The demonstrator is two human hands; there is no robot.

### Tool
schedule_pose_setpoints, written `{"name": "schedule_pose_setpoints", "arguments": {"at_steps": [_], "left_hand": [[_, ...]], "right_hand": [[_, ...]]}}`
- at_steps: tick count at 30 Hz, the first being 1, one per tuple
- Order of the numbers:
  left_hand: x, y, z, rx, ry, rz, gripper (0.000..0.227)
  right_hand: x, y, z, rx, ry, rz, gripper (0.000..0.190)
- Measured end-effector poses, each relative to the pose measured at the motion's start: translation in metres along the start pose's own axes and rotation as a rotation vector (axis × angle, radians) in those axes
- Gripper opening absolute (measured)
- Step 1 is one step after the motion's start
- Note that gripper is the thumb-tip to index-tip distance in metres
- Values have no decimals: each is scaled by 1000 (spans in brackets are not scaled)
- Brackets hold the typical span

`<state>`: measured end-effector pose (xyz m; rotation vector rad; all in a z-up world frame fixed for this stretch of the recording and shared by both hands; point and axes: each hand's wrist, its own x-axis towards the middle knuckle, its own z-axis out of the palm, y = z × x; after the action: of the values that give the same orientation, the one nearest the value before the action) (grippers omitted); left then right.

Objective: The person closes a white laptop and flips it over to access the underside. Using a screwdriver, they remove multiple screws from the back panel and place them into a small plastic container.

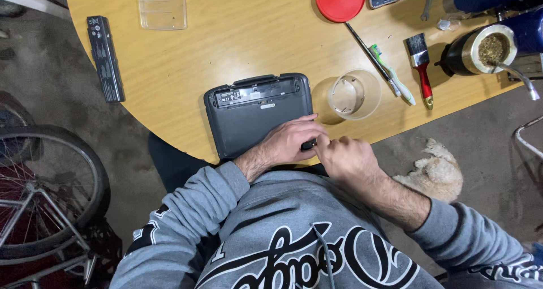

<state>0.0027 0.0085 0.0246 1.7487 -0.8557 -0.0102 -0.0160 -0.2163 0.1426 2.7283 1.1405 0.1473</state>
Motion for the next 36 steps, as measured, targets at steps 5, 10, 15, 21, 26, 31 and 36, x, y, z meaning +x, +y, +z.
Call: {"name": "schedule_pose_setpoints", "arguments": {"at_steps": [5,10,15,21,26,31,36], "left_hand": [[-5,-5,1,76,-50,58,39],[-16,2,-22,401,-149,110,60],[-11,-6,-32,560,-295,144,84],[-1,13,-45,697,-356,81,86],[-8,2,-38,693,-335,99,88],[-8,0,-37,668,-323,96,85],[-8,0,-37,739,-352,99,86]], "right_hand": [[1,5,4,60,-12,0,17],[4,0,-17,97,-80,-66,16],[-5,-2,-12,131,-89,-86,15],[-9,-2,3,198,-136,-91,14],[-5,-10,1,144,-116,-116,11],[-3,-14,0,156,-169,-50,12],[-8,-13,18,224,-227,42,22]]}}
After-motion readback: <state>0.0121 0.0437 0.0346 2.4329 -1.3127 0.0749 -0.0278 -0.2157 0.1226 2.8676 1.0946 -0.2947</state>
